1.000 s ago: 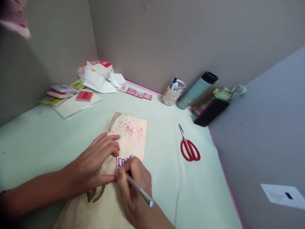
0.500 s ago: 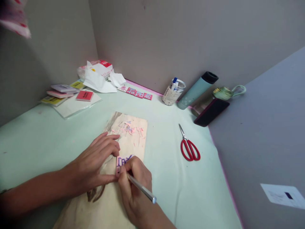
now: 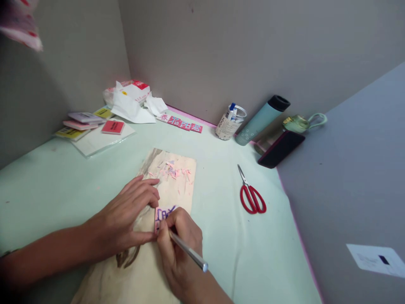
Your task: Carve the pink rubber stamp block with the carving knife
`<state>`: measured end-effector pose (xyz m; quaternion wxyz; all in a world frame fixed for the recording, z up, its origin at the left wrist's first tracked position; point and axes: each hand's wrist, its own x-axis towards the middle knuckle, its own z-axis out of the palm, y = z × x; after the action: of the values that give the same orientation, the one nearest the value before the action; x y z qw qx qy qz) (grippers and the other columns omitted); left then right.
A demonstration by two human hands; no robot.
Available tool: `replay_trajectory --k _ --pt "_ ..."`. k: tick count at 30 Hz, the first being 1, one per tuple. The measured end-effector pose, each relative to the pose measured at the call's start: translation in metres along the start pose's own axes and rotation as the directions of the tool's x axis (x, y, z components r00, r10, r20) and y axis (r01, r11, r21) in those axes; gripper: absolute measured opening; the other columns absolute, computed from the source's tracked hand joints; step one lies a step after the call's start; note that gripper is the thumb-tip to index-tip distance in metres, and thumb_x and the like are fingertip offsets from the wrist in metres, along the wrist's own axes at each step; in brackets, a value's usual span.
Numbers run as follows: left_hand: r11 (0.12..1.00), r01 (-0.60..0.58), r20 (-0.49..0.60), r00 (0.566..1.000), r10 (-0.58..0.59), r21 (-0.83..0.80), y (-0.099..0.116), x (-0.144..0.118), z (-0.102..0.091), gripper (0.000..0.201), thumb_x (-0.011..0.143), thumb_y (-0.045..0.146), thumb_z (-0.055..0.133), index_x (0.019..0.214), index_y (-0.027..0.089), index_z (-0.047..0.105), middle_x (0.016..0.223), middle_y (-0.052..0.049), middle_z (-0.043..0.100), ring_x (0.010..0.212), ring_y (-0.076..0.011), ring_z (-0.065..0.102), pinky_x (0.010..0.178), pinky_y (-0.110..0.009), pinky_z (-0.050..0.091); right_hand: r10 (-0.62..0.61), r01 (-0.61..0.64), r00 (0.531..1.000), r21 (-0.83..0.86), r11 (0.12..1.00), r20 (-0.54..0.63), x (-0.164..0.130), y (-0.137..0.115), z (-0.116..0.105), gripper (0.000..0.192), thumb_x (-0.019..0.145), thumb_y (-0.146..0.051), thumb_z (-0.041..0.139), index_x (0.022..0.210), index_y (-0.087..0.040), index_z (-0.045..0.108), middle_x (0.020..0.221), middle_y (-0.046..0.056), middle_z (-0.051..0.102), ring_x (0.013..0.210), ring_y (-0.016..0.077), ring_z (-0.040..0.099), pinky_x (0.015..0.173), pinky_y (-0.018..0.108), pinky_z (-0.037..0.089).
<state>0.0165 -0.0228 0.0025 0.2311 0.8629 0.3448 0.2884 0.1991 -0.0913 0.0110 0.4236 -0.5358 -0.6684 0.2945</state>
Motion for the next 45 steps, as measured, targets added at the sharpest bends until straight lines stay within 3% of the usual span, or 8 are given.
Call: replay_trajectory --k 4,10,14,17,22,27,31,45 --pt "1.0 0.001 -0.018 1.0 0.0 0.009 0.002 0.0 0.001 0.031 0.076 0.019 0.072 0.094 0.023 0.047 0.101 -0.005 0.061 0.133 -0.0322 0.05 0.123 -0.056 0.021 -0.089 0.086 0.995 -0.047 0.995 -0.052 0.002 -0.003 0.001 0.019 0.101 -0.014 0.05 0.084 -0.022 0.052 0.072 -0.003 0.057 0.058 0.0105 0.051 0.055 0.024 0.038" --pt "0.999 -0.033 0.024 0.999 0.033 0.007 -0.002 0.003 -0.003 0.041 0.075 0.017 0.078 0.087 0.024 0.039 0.101 -0.005 0.061 0.131 -0.0331 0.052 0.122 -0.059 0.021 -0.028 0.027 0.999 -0.07 0.997 -0.027 -0.003 -0.001 0.0 0.018 0.1 -0.016 0.054 0.083 -0.022 0.055 0.073 -0.002 0.059 0.056 0.0101 0.048 0.053 0.025 0.036" --pt "0.99 -0.112 0.083 0.989 0.119 -0.081 -0.012 0.004 -0.008 0.039 0.086 0.027 0.077 0.087 0.025 0.038 0.126 -0.008 0.065 0.146 -0.0299 0.041 0.125 -0.055 0.02 -0.046 0.044 0.999 -0.082 0.996 -0.02 -0.005 0.0 0.0 0.018 0.099 -0.015 0.053 0.083 -0.022 0.054 0.073 -0.002 0.056 0.057 0.0102 0.048 0.053 0.024 0.037" --pt "0.979 -0.149 0.131 0.977 0.167 -0.139 -0.018 0.005 -0.012 0.029 0.092 0.02 0.065 0.087 0.025 0.038 0.141 -0.006 0.06 0.152 -0.024 0.034 0.127 -0.049 0.02 -0.045 0.042 0.998 -0.093 0.995 -0.037 -0.006 0.0 0.001 0.019 0.098 -0.014 0.053 0.081 -0.022 0.052 0.071 -0.003 0.053 0.055 0.01 0.045 0.052 0.024 0.035" --pt "0.968 -0.134 0.198 0.964 0.177 -0.214 -0.021 0.006 -0.016 0.027 0.087 0.008 0.059 0.082 0.024 0.038 0.13 -0.002 0.064 0.145 -0.0197 0.044 0.127 -0.042 0.021 -0.062 0.057 0.997 -0.116 0.992 -0.043 -0.007 -0.001 0.0 0.019 0.095 -0.012 0.055 0.08 -0.023 0.05 0.069 -0.005 0.051 0.053 0.0094 0.041 0.05 0.024 0.033" --pt "0.972 -0.134 0.16 0.973 0.166 -0.191 -0.018 0.009 -0.019 0.025 0.085 0.008 0.06 0.081 0.023 0.04 0.114 -0.004 0.066 0.132 -0.0247 0.053 0.122 -0.048 0.027 -0.123 0.114 0.991 -0.155 0.981 -0.05 -0.003 -0.005 -0.001 0.021 0.092 -0.009 0.056 0.079 -0.023 0.048 0.069 -0.004 0.052 0.055 0.0097 0.046 0.052 0.023 0.037" --pt "0.981 -0.11 0.138 0.982 0.133 -0.159 -0.015 0.012 -0.024 0.027 0.084 0.01 0.064 0.081 0.024 0.041 0.102 -0.005 0.065 0.121 -0.0268 0.057 0.116 -0.049 0.037 -0.079 0.076 0.997 -0.161 0.984 -0.012 -0.002 -0.008 -0.002 0.023 0.093 -0.01 0.054 0.077 -0.023 0.045 0.068 -0.004 0.052 0.054 0.0097 0.045 0.051 0.023 0.038" --pt "0.986 -0.072 0.196 0.975 0.101 -0.152 -0.02 0.011 -0.025 0.023 0.088 0.018 0.068 0.087 0.023 0.046 0.103 -0.004 0.06 0.124 -0.0274 0.054 0.12 -0.052 0.029 -0.1 0.09 0.993 -0.144 0.985 -0.062 -0.006 0.003 0.008 0.021 0.091 -0.011 0.05 0.078 -0.024 0.04 0.068 -0.005 0.046 0.056 0.0098 0.042 0.053 0.023 0.033"
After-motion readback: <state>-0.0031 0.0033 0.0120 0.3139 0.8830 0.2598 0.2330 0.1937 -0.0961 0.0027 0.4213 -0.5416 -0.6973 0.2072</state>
